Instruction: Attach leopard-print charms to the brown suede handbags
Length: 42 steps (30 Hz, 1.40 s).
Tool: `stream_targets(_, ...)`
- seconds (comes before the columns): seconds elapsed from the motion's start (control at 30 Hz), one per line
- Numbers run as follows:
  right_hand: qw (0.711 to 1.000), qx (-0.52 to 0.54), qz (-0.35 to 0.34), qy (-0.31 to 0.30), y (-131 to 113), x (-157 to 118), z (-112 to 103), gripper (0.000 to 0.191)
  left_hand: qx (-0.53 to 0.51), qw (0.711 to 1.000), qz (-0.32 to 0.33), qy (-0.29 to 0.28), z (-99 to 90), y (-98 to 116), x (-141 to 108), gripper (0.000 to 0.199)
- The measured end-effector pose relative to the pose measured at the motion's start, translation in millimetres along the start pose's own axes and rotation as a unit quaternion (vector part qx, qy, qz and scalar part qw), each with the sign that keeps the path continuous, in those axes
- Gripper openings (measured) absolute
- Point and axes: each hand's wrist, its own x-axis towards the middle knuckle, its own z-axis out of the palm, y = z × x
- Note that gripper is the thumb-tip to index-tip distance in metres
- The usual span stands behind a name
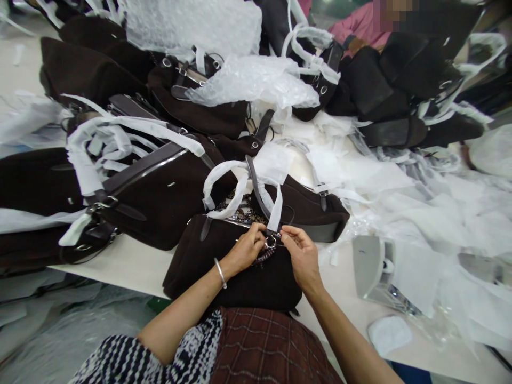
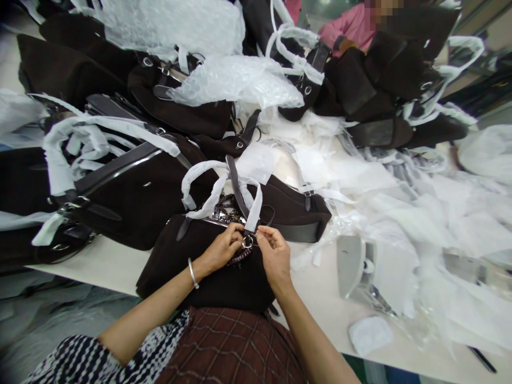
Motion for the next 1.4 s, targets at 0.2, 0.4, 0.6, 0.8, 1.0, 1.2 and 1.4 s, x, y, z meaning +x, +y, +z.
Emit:
stream_targets(0.2,0.984,-0.161,0.018,-0.081,-10.0,7.3,-4.0,0.021,-0.018,1.000,0.001,-0.018,-4.1,0.6,-6.8,0.031)
stream_targets(0.4,0.963,-0.247,-0.030,-0.101,-16.6,10.5,-3.4,0.017,0.016,0.999,-0.003,-0.033,-5.1,-5.3,-6.3,0.030)
stream_targets(0.6,0.949,-0.274,-0.130,-0.082,-19.2,6.4,-1.6,0.017,0.020,0.999,0.014,-0.028,-4.1,-6.7,0.0,0.030)
stream_targets(0.8,0.993,-0.090,0.015,-0.081,-20.5,4.5,-0.2,0.023,-0.003,1.000,0.021,0.002,-2.1,-0.4,3.3,0.028)
stream_targets(1.0,0.967,-0.222,-0.051,-0.112,-22.0,9.0,-6.3,0.012,-0.070,0.997,0.022,0.029,2.1,3.5,1.2,0.026)
stream_targets(1.2,0.929,-0.319,-0.124,-0.140,-23.8,10.9,-5.0,0.009,-0.096,0.995,0.017,0.031,4.3,1.6,2.0,0.026)
stream_targets(1.4,0.921,-0.339,-0.117,-0.154,-23.2,16.0,-6.0,0.013,-0.122,0.992,0.011,0.038,7.0,1.7,0.4,0.021)
